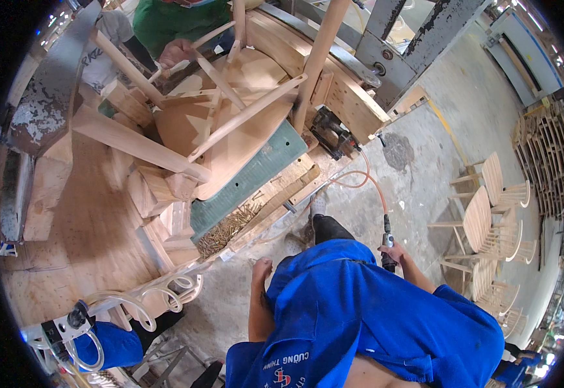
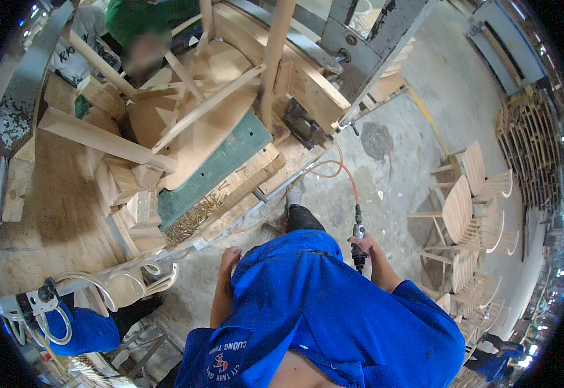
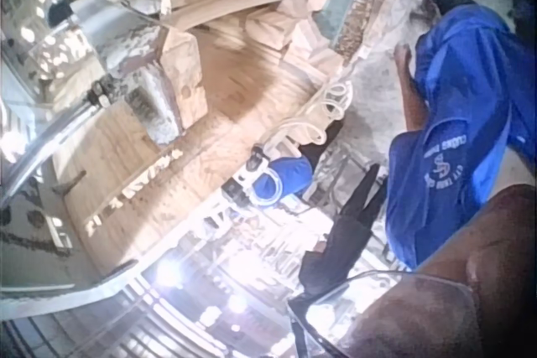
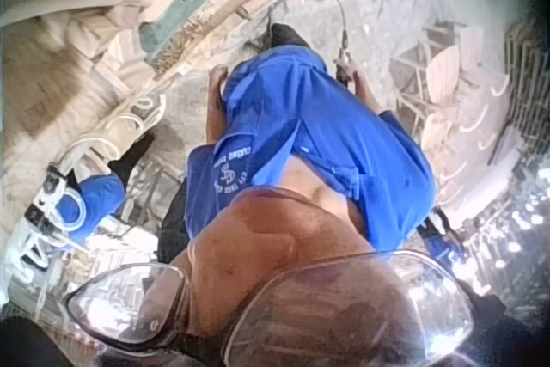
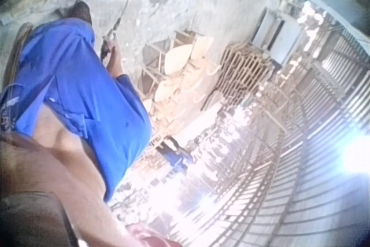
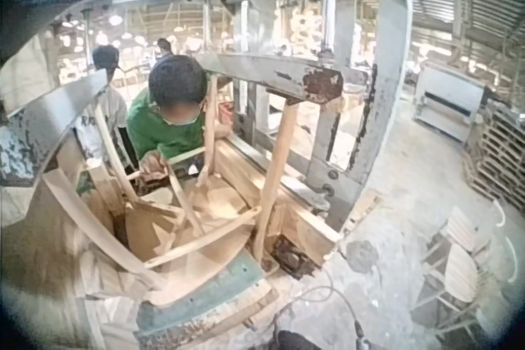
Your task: The person assembles wooden chairs in a workshop. They use a pneumatic drill to secure screws into the chair legs and frame, then lift and move the assembled chairs to a stacking area. The process involves handling multiple chair components and tools.
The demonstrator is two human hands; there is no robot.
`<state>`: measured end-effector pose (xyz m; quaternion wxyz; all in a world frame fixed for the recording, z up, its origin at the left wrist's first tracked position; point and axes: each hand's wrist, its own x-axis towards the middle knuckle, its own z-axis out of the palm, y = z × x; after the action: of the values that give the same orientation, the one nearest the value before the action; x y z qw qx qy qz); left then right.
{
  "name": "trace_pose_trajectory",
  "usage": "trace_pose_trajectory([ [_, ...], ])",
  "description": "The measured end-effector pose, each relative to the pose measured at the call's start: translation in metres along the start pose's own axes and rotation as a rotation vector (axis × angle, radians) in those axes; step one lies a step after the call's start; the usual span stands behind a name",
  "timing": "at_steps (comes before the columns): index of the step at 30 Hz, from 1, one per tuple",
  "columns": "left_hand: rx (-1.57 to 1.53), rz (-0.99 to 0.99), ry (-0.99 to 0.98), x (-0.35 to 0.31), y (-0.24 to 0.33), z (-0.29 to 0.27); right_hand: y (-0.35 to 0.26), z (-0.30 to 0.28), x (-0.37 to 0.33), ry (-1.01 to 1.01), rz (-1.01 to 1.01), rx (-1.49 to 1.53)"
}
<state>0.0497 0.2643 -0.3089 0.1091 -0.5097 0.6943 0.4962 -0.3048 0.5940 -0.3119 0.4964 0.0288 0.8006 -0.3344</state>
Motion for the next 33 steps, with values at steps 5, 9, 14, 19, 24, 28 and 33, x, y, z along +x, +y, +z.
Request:
trace_pose_trajectory([
  [5,-0.084,0.008,-0.117,0.013,0.024,0.011,0.029,-0.025,0.009,-0.007,-0.009,0.031],
  [9,0.105,0.172,-0.025,0.028,0.026,0.006,-0.013,-0.007,0.007,0.075,-0.109,-0.046],
  [14,-0.216,0.523,0.165,0.004,0.169,-0.055,0.000,-0.038,0.007,0.253,-0.119,-0.280],
  [19,-0.013,0.769,0.721,0.004,0.272,-0.152,-0.005,-0.043,0.008,0.150,-0.109,-0.277],
  [24,0.262,0.476,0.816,0.049,0.329,-0.227,-0.003,-0.047,0.022,0.132,-0.128,-0.246],
  [28,0.337,0.081,0.926,0.094,0.348,-0.227,0.009,-0.057,0.034,0.034,-0.043,-0.173],
  [33,0.324,0.018,0.751,0.112,0.343,-0.225,0.028,-0.095,0.056,-0.130,-0.004,-0.016],
])
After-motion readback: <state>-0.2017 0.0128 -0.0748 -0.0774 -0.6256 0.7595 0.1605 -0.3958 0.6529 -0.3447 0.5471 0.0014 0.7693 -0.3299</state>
